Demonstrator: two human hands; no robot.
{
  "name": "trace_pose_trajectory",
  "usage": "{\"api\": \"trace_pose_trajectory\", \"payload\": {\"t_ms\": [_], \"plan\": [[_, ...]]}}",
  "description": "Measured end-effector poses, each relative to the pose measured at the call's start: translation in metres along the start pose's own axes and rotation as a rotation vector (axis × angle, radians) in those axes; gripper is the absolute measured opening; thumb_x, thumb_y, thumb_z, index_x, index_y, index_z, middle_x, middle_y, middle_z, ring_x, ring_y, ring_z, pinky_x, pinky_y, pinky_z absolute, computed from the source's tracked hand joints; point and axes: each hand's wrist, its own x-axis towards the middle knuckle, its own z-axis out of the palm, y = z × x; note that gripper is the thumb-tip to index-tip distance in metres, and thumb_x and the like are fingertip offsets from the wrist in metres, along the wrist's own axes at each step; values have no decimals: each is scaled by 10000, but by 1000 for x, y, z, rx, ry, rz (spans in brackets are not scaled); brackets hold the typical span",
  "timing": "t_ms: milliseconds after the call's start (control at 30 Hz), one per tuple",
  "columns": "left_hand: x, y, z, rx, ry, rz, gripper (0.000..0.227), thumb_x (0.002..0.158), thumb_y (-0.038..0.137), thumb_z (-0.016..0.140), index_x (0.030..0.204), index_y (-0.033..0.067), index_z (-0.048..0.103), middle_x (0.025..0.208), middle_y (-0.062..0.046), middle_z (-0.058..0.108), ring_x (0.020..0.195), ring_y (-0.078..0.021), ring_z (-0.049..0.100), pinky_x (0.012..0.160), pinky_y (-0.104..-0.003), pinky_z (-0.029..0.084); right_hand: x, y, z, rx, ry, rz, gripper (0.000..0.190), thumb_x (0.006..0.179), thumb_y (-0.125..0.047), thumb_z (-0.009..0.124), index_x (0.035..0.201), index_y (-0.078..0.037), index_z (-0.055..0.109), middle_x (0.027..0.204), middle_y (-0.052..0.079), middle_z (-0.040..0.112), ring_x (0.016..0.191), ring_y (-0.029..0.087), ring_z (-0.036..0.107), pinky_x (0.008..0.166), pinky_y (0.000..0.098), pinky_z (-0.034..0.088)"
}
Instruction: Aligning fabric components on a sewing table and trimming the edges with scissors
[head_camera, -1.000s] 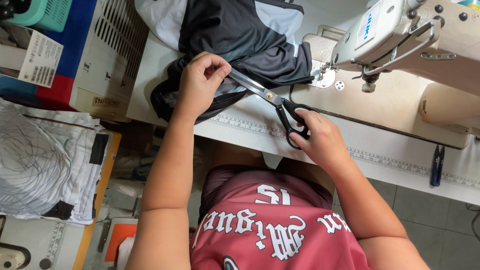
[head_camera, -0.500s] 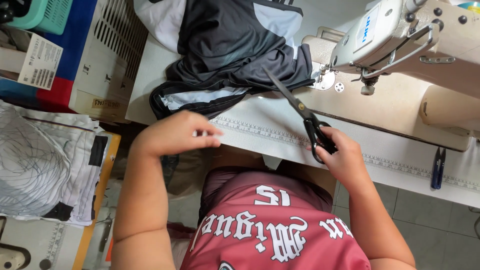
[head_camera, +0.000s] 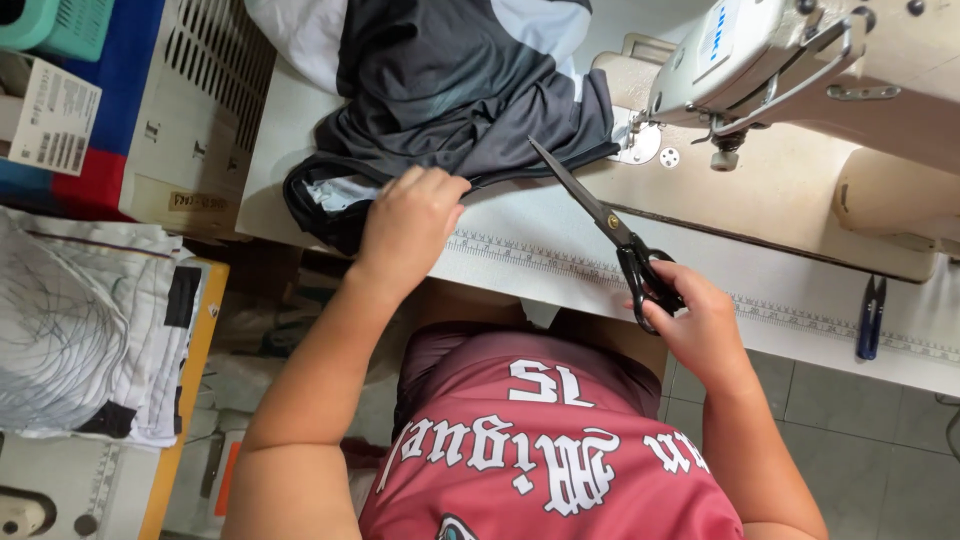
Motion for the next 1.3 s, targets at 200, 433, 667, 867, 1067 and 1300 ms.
{"api": "trace_pose_trajectory", "payload": {"t_ms": [200,433,667,867,1067,1300], "plan": [[-27,6,28,-118,80,-117,204,883,100,597,1066,187,574,884,32,575,792,-153,645,688,-266,555,2,-14,-3,-84,-87,-33,403,732,-67,748,1123,-87,653,860,48,704,838,219,671,722,326,559],[-26,22,27,-22,171,-169,175,781,168,720,878,200,577,894,56,513,716,-184,649,585,-313,572,-5,-9,-12,-354,-166,-110,413,763,-175,749,1147,-68,639,923,94,690,862,259,673,727,346,575],[-20,25,24,-35,183,-125,185,783,102,704,815,182,541,901,46,480,757,-199,628,606,-332,571,-7,-3,-14,-359,-173,-105,427,780,-198,741,1171,-61,637,980,125,683,926,285,667,762,359,565],[-19,21,30,-8,124,-95,166,744,142,729,815,204,592,868,63,475,785,-147,596,610,-275,550,-7,-8,-14,-296,-193,-50,442,780,-204,747,1185,-64,638,992,139,688,961,292,666,766,339,564],[-17,14,30,-414,149,-239,128,825,133,663,882,211,579,852,49,521,786,-199,633,639,-331,554,-8,3,-15,-326,-203,-85,436,789,-222,737,1180,-64,627,1006,128,674,959,278,660,769,347,569],[-19,7,20,-793,186,-460,71,841,88,608,877,127,562,773,-26,528,671,-178,589,593,-284,521,-4,-9,-18,-199,-181,-239,483,683,-106,778,1142,-87,631,842,40,695,754,206,665,725,332,547]]}}
